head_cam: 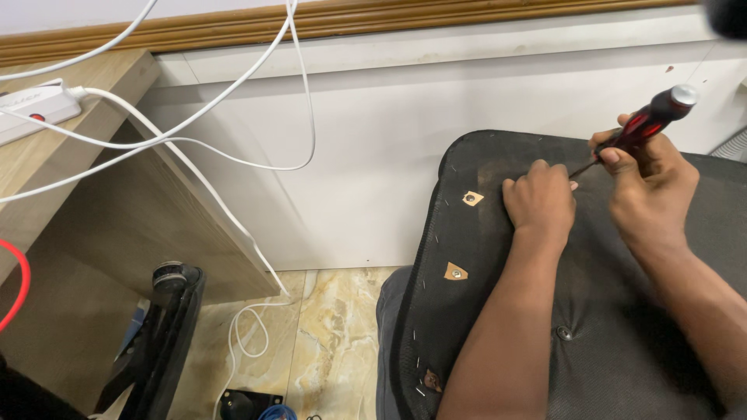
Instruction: The person uses a screwdriver to tighten screws on a black upholstered chair seat. The hands hold the seat steady while turning the screwdriver clockwise at multiple screw locations.
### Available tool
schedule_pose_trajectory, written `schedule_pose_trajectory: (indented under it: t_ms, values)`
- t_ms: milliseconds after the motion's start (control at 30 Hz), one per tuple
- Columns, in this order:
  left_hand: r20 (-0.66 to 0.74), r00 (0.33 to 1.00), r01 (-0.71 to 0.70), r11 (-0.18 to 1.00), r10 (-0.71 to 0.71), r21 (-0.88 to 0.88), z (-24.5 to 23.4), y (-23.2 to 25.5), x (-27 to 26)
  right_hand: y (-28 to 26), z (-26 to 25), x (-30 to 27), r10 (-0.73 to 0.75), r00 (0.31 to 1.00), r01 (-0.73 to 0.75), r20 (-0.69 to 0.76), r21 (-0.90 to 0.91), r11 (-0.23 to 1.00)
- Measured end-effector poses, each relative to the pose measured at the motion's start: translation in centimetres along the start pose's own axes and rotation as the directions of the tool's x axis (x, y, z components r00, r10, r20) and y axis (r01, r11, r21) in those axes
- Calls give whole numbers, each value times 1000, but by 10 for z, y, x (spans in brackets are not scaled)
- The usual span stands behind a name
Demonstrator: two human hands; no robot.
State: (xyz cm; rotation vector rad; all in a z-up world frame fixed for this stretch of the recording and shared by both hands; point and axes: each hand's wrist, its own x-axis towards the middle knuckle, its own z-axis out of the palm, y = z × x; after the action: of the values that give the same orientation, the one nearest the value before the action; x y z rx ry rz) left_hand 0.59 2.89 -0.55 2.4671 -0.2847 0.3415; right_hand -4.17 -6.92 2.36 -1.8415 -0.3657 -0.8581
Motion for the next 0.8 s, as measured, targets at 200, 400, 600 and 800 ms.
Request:
schedule_pose_trajectory:
  t_ms: [200, 400, 600, 800]
  values:
    - [-8, 1000, 25, 999, -25, 21, -6, 5, -3, 6, 1, 3, -19, 1000, 19, 9, -67, 998]
    - [-14, 999, 35, 999, -35, 33, -5, 7, -4, 8, -8, -7, -143, 985, 130, -91, -136, 982]
    - [-153, 983, -101, 995, 98, -15, -1, 4, -7, -7, -12, 4, -178, 984, 173, -13, -168, 970]
    - [-56, 998, -20, 1000, 19, -14, -1, 4, -4, -14, -17, -3, -303, 952, 270, -47, -340, 901]
